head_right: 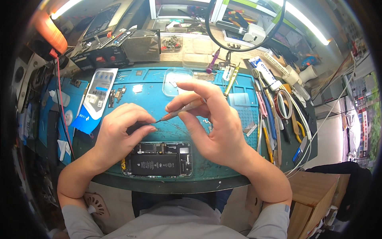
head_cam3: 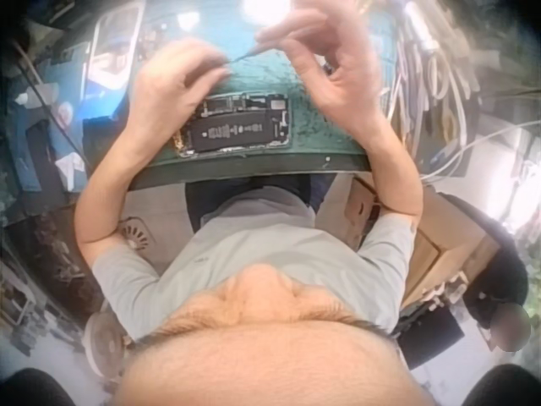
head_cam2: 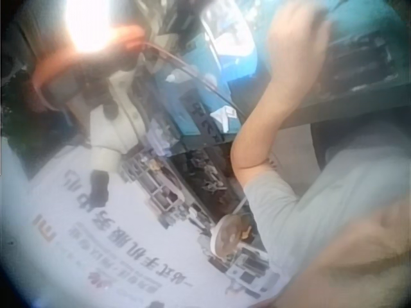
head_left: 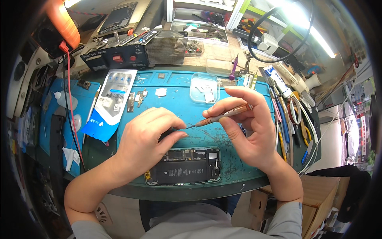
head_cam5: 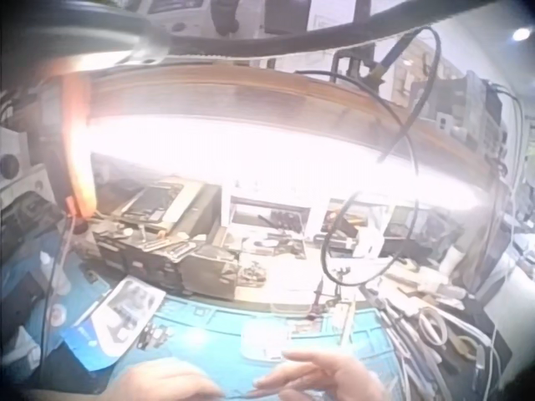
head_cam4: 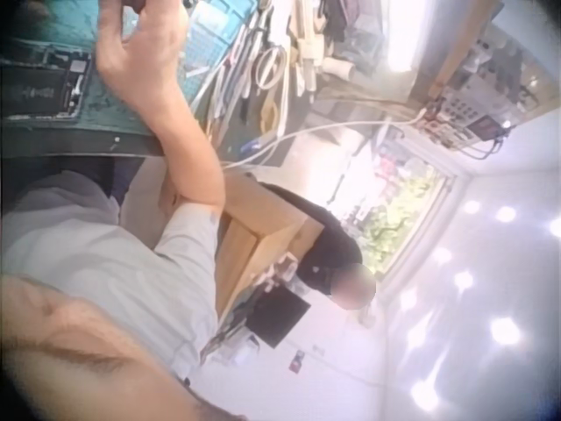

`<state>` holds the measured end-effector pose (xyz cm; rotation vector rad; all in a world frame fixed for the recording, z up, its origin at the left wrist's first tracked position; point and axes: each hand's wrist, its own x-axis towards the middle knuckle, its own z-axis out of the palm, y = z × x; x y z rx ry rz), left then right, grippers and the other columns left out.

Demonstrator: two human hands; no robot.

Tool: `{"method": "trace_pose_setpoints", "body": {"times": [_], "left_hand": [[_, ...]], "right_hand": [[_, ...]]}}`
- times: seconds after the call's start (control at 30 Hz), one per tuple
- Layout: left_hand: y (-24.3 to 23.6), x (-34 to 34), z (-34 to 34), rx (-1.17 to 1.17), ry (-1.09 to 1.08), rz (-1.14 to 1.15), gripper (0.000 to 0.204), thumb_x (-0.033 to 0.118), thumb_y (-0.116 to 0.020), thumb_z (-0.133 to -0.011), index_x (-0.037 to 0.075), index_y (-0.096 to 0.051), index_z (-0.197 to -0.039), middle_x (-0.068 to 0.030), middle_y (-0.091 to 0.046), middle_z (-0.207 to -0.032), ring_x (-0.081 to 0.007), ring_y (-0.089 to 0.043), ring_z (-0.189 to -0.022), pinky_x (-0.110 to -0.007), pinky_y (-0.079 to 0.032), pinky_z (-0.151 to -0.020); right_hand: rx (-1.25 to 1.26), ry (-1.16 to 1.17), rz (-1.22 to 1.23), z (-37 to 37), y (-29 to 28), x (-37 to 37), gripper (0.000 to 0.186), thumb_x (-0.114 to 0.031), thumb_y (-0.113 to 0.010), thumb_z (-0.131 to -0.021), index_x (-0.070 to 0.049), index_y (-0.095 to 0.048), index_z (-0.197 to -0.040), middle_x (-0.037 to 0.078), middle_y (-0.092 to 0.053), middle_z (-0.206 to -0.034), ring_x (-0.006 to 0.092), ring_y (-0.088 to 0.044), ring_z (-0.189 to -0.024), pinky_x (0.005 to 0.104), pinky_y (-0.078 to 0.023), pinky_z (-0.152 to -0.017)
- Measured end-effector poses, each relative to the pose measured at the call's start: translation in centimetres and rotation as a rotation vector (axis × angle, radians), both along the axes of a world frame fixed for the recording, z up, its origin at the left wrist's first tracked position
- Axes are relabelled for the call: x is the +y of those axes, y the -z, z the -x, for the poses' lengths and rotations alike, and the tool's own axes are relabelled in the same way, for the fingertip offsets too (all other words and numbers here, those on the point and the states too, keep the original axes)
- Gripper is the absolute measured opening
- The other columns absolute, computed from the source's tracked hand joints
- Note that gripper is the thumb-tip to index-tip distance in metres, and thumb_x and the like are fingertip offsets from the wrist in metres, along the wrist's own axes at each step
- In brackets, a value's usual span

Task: The person uses a screwdriver and tweezers to remove and reposition small components on a disassembled smartphone motherboard. They repeatedly adjust tiny parts and connectors while working on the exposed circuit board.

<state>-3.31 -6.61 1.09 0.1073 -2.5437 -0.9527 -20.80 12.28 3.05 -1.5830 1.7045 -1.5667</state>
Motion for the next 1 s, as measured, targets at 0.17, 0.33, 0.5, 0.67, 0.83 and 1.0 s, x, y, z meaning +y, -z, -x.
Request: {"method": "trace_pose_setpoints", "body": {"times": [0.17,0.33,0.5,0.67,0.83,1.0], "left_hand": [[0.2,-0.1,0.3,-0.001,-0.002,0.012,0.016,0.001,-0.085,-0.083,0.003,-0.075,-0.096,-0.0091,-0.074,-0.095,-0.0265,-0.071,-0.088,-0.037,-0.056,-0.076],[0.5,0.0,0.4,0.030,-0.029,0.076,0.013,0.001,-0.084,-0.084,0.003,-0.075,-0.094,-0.0080,-0.072,-0.094,-0.0256,-0.070,-0.087,-0.036,-0.056,-0.075],[0.7,0.1,0.7,0.024,-0.016,0.157,0.014,0.002,-0.083,-0.084,0.006,-0.078,-0.097,-0.0063,-0.070,-0.092,-0.0250,-0.068,-0.085,-0.036,-0.055,-0.074],[0.5,0.2,0.7,0.033,-0.009,0.198,0.015,0.002,-0.083,-0.084,0.006,-0.080,-0.099,-0.0059,-0.069,-0.092,-0.0251,-0.067,-0.084,-0.036,-0.055,-0.073],[0.8,0.2,0.9,0.053,-0.013,0.175,0.016,0.002,-0.083,-0.084,0.006,-0.080,-0.099,-0.0059,-0.069,-0.092,-0.0251,-0.067,-0.084,-0.036,-0.054,-0.072],[0.8,0.1,0.9,0.040,0.004,0.186,0.017,0.001,-0.083,-0.083,0.005,-0.079,-0.099,-0.0072,-0.068,-0.091,-0.0261,-0.067,-0.084,-0.036,-0.054,-0.073]], "right_hand": [[0.015,0.004,-0.004,-0.1,0.1,0.1,0.052,0.007,-0.061,-0.104,0.001,-0.040,-0.151,0.019,-0.072,-0.117,0.0284,-0.076,-0.112,0.0387,-0.063,-0.096],[0.066,0.144,0.031,0.4,0.6,-0.1,0.049,0.008,-0.062,-0.101,0.003,-0.046,-0.147,0.016,-0.074,-0.111,0.0240,-0.077,-0.104,0.0354,-0.062,-0.092],[-0.001,0.247,0.036,0.8,1.1,-0.3,0.047,0.009,-0.064,-0.099,0.004,-0.051,-0.144,0.014,-0.075,-0.108,0.0213,-0.079,-0.098,0.0330,-0.062,-0.088],[0.016,0.227,0.021,0.6,1.2,-0.2,0.048,0.009,-0.065,-0.099,0.003,-0.051,-0.144,0.014,-0.076,-0.108,0.0211,-0.079,-0.098,0.0328,-0.062,-0.088],[0.000,0.197,-0.049,0.7,0.8,0.1,0.052,0.006,-0.061,-0.103,0.002,-0.044,-0.152,0.015,-0.072,-0.113,0.0224,-0.075,-0.105,0.0351,-0.060,-0.097],[0.004,0.196,-0.049,0.7,0.7,0.1,0.051,0.007,-0.061,-0.103,0.002,-0.045,-0.152,0.015,-0.073,-0.111,0.0219,-0.075,-0.105,0.0351,-0.060,-0.096]]}}
